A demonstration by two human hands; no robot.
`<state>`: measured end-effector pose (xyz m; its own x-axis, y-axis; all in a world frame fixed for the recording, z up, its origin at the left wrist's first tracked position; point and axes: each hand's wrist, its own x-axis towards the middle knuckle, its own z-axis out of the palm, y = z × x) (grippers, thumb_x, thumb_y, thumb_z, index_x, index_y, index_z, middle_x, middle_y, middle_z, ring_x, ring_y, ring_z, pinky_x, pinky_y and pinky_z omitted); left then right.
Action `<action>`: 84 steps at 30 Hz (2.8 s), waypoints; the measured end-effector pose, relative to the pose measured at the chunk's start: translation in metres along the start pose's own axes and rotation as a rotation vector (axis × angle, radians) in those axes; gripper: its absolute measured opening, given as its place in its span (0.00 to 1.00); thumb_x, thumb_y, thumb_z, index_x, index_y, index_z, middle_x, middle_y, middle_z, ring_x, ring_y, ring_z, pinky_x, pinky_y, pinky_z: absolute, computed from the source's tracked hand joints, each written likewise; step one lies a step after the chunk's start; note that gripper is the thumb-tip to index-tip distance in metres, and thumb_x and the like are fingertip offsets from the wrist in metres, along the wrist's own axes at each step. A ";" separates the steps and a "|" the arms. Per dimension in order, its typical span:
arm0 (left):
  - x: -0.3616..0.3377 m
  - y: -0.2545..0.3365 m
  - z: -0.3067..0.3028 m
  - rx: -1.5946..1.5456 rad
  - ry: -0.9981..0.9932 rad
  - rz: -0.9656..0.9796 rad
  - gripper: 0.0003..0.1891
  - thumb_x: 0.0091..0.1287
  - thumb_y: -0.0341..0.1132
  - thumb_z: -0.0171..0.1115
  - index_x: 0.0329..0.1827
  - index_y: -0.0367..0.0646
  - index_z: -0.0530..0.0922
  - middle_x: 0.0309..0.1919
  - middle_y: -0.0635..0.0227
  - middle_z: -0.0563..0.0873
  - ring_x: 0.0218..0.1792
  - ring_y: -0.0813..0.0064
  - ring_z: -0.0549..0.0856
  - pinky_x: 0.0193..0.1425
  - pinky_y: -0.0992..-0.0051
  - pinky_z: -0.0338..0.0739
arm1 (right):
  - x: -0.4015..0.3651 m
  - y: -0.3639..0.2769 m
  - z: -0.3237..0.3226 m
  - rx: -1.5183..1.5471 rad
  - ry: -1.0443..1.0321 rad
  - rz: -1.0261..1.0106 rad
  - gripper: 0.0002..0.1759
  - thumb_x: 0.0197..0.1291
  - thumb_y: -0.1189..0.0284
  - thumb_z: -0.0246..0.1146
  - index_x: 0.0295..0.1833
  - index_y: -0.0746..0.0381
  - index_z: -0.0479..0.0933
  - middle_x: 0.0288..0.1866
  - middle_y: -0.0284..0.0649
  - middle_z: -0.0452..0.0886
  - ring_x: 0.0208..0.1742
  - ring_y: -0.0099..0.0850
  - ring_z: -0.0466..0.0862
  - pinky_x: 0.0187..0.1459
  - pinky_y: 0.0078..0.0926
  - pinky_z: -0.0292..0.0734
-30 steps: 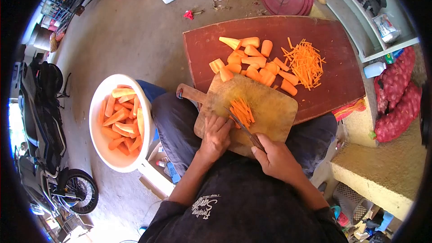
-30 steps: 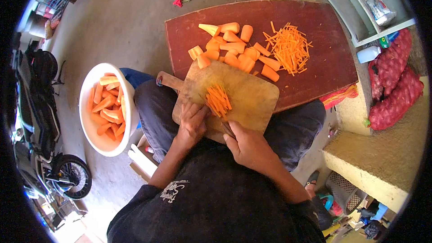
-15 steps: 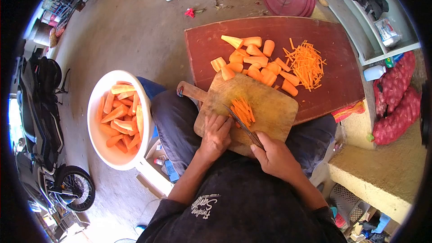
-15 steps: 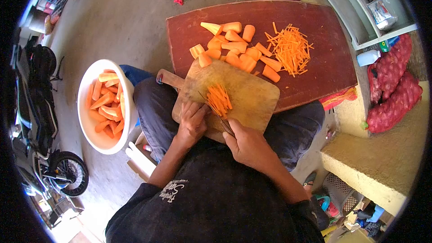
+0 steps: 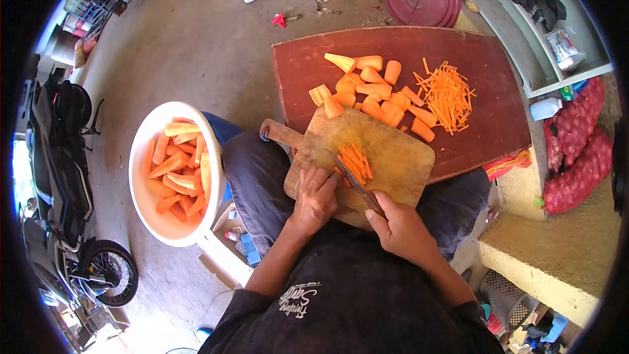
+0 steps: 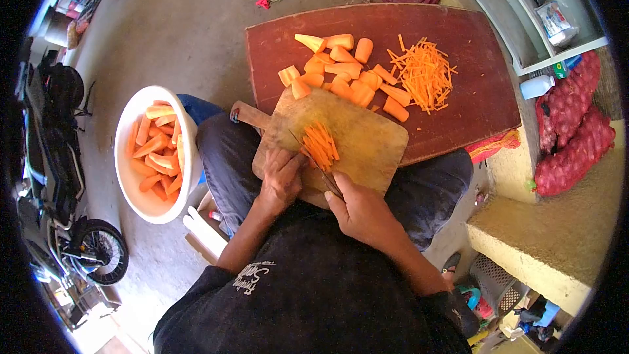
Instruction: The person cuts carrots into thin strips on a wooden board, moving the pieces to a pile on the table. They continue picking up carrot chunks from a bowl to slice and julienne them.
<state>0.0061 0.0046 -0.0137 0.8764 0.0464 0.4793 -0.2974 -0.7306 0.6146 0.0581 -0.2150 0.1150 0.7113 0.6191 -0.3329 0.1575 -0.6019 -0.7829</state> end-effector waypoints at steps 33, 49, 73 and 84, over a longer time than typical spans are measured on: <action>0.006 0.005 -0.001 0.125 0.026 0.030 0.23 0.49 0.20 0.68 0.52 0.37 0.89 0.41 0.62 0.83 0.44 0.57 0.82 0.52 0.57 0.74 | 0.001 0.018 0.010 -0.016 -0.003 -0.005 0.24 0.80 0.63 0.63 0.68 0.72 0.75 0.47 0.69 0.87 0.49 0.69 0.89 0.50 0.63 0.83; 0.010 0.012 -0.005 0.074 -0.054 -0.086 0.32 0.63 0.28 0.81 0.73 0.38 0.83 0.53 0.53 0.87 0.53 0.51 0.86 0.58 0.56 0.78 | 0.001 0.114 -0.039 0.761 0.109 0.088 0.18 0.86 0.62 0.58 0.59 0.68 0.81 0.31 0.30 0.77 0.19 0.18 0.77 0.19 0.21 0.71; 0.044 0.016 0.004 0.032 -0.260 -0.045 0.36 0.66 0.19 0.63 0.82 0.34 0.74 0.57 0.44 0.81 0.55 0.41 0.82 0.66 0.49 0.77 | 0.032 0.104 -0.001 0.982 -0.056 0.080 0.24 0.88 0.62 0.54 0.79 0.65 0.72 0.37 0.35 0.80 0.19 0.18 0.77 0.17 0.19 0.75; 0.220 0.073 0.109 0.263 -0.378 0.431 0.39 0.71 0.25 0.62 0.87 0.33 0.65 0.62 0.44 0.80 0.59 0.46 0.85 0.66 0.52 0.75 | 0.026 0.135 -0.137 1.000 0.427 0.075 0.21 0.83 0.65 0.61 0.72 0.65 0.76 0.33 0.35 0.81 0.18 0.21 0.78 0.16 0.23 0.74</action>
<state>0.2182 -0.1127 0.0685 0.7865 -0.4981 0.3652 -0.5925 -0.7755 0.2182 0.1912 -0.3492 0.0724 0.9056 0.2553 -0.3386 -0.3871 0.1715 -0.9060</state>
